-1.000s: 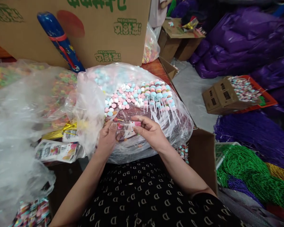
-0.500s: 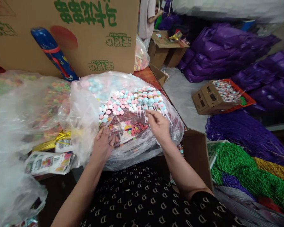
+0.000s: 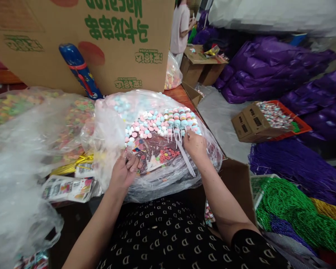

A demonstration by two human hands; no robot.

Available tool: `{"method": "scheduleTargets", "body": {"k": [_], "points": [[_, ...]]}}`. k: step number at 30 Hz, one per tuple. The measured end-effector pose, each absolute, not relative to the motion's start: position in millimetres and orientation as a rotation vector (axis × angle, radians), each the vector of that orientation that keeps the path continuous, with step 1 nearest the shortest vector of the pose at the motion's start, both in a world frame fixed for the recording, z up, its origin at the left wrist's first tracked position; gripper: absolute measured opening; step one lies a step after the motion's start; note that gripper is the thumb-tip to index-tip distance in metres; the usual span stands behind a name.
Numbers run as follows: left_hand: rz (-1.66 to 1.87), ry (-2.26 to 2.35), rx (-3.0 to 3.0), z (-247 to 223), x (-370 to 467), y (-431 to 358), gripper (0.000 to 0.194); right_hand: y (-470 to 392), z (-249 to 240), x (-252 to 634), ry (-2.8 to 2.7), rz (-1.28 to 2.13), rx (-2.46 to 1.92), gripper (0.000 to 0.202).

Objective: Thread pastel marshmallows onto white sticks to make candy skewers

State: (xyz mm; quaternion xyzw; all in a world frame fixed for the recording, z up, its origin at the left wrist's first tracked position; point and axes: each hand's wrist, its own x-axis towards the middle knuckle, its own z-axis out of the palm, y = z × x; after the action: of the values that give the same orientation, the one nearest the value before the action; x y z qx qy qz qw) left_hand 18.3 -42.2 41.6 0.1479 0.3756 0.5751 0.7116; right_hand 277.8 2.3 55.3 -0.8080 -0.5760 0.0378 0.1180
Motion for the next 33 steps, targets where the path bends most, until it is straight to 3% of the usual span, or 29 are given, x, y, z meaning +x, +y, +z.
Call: {"method": "scheduleTargets", "body": {"k": [3,7,11,24,33], "points": [[1.267,0.832,0.286,42.3,16.6,-41.4,0.057,-7.5,49.8,286.3,-1.551,0.154,-2.061,0.034],[1.248,0.842,0.306,41.2,15.8,-40.8,0.062,-38.9,51.8,291.6,-1.423,0.561,-1.524,0.032],[1.233,0.862,0.35,39.9,15.7,-39.6,0.063,-70.9,57.4,289.5,-1.496,0.788,-1.292,0.026],[1.217,0.911,0.466,40.5,17.3,-36.3,0.07,-81.0,50.4,309.0,-1.788,0.62,-1.311,0.021],[1.222,1.021,0.66,31.9,-4.3,-32.5,0.046,-80.6,55.8,330.0,-1.714,0.79,-1.351,0.02]]}}
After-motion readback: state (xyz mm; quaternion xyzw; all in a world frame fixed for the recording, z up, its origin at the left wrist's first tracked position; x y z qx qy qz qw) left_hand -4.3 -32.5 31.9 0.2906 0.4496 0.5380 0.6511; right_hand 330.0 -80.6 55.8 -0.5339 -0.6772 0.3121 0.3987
